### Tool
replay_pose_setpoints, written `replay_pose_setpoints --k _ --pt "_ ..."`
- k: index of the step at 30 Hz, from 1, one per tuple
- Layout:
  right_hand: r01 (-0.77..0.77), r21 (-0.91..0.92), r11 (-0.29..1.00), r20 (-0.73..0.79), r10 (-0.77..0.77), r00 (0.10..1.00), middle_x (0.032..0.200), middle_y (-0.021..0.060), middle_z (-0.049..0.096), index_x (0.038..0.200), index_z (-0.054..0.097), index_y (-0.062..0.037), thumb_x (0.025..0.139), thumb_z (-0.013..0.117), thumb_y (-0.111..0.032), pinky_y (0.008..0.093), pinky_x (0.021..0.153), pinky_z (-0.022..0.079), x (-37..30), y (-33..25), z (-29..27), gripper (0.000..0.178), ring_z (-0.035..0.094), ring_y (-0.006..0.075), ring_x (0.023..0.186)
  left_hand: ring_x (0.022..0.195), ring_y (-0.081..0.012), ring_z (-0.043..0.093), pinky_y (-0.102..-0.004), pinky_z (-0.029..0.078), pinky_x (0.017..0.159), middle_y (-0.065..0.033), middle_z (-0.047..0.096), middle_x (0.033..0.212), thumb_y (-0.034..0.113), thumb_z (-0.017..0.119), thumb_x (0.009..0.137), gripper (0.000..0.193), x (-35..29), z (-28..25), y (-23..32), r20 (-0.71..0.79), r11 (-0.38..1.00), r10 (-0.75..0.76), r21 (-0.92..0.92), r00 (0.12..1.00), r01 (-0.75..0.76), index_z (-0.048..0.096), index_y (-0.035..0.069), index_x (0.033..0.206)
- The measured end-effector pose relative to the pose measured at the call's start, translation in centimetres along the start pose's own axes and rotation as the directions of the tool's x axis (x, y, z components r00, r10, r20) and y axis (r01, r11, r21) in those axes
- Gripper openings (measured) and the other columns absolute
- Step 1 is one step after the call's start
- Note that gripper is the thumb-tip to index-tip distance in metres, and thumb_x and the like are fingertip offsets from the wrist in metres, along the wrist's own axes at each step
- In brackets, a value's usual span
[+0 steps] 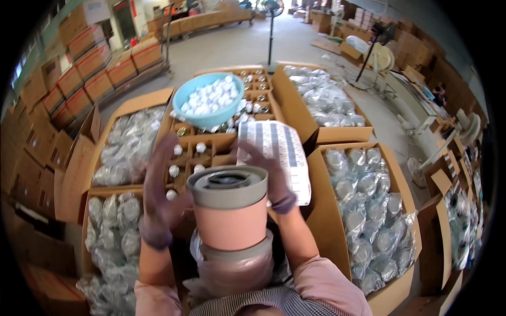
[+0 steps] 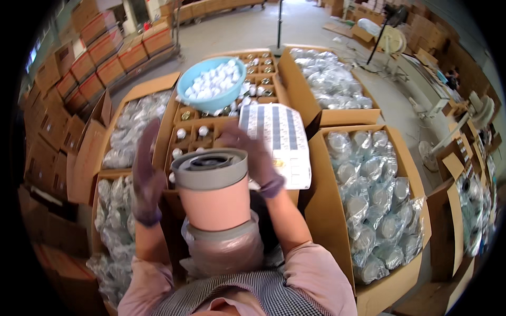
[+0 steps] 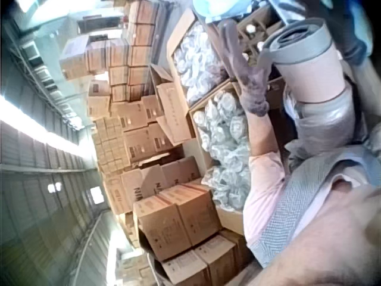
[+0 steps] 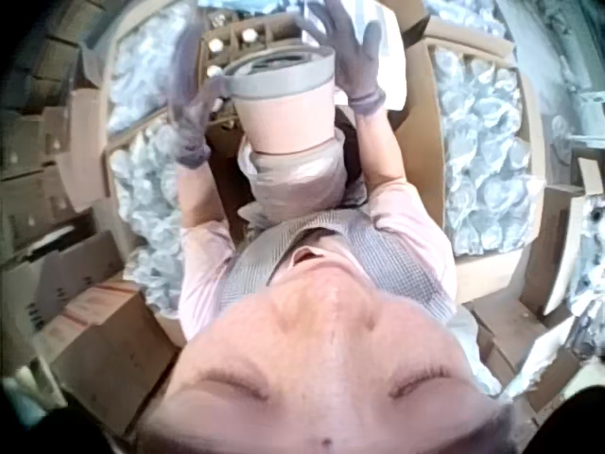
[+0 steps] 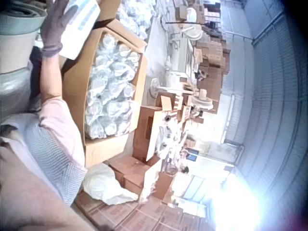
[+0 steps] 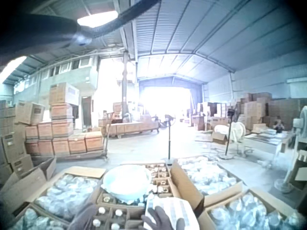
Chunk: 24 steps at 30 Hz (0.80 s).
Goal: The person assembles cylindrical containers by inserting metal lids and applying labels. They handle pink and green containers, place lids into the openings, and affix labels to the sides. The person works at a table surrounded by cardboard boxes and plastic-wrapped items.
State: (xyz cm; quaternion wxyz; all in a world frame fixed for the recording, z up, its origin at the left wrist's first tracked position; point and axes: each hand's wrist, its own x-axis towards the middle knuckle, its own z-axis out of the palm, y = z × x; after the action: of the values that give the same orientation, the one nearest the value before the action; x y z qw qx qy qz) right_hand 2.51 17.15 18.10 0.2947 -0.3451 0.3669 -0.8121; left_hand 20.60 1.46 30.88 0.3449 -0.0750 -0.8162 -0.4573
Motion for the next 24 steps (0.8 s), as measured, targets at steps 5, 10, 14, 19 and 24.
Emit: replay_pose_setpoints --k 5,10,14,19,24 --pt "-0.256 0.065 0.964 -0.033 0.259 0.965 0.149 0.0188 0.044 0.155 0.030 -0.0038 0.099 0.038 -0.066 0.0418 0.116 0.033 1.1 -0.4 3.9 0.083 0.041 0.0301 0.138 0.129 -0.0349 0.052 -0.0436 0.042 0.108 -0.0200 0.056 0.136 0.023 0.079 0.073 0.068 0.1 0.7 2.9 0.219 0.933 0.166 0.281 0.962 -0.225 0.059 -0.002 0.133" --pt "-0.013 0.132 0.991 0.137 -0.005 0.991 0.151 0.0203 0.041 0.156 0.028 -0.0031 0.095 0.038 -0.072 0.0451 0.116 0.035 0.4 -2.2 4.9 0.092 0.040 0.0320 0.140 0.115 -0.0323 0.061 -0.0416 0.045 0.103 -0.0170 0.065 0.119 0.020 0.082 0.069 0.059 -1.3 -0.8 -0.4 -0.004 0.995 0.006 0.104 1.000 -0.005 0.065 0.003 0.123" --pt "-0.361 0.461 0.811 0.285 0.250 0.925 0.149 0.0224 0.043 0.150 0.033 0.0032 0.108 0.033 -0.046 0.0421 0.112 0.040 2.5 -0.6 5.6 0.065 0.044 0.0306 0.138 0.097 -0.0315 0.065 -0.0415 0.048 0.087 -0.0092 0.069 0.098 0.024 0.084 0.070 0.040 -0.1 2.2 2.4 0.148 0.899 0.096 0.412 0.984 -0.150 0.071 0.008 0.104" --pt "-0.091 -0.029 0.995 0.057 0.093 0.994 0.144 0.0229 0.047 0.146 0.041 0.0028 0.106 0.027 -0.053 0.0424 0.112 0.040 1.5 -3.1 2.7 0.070 0.046 0.0307 0.135 0.100 -0.0252 0.067 -0.0374 0.052 0.088 -0.0135 0.071 0.111 0.023 0.084 0.076 0.054 1.6 0.3 0.7 0.126 0.971 0.228 -0.097 0.966 -0.217 0.067 0.001 0.123" --pt "0.045 -0.175 0.984 -0.088 -0.061 0.994 0.152 0.0205 0.042 0.151 0.039 -0.0037 0.096 0.031 -0.073 0.0506 0.118 0.029 -0.1 -3.2 5.6 0.089 0.037 0.0335 0.143 0.125 -0.0338 0.053 -0.0421 0.043 0.103 -0.0177 0.061 0.124 0.030 0.082 0.078 0.058 -2.2 2.1 -5.5 0.067 0.957 0.087 -0.283 0.994 -0.065 0.063 0.003 0.125"
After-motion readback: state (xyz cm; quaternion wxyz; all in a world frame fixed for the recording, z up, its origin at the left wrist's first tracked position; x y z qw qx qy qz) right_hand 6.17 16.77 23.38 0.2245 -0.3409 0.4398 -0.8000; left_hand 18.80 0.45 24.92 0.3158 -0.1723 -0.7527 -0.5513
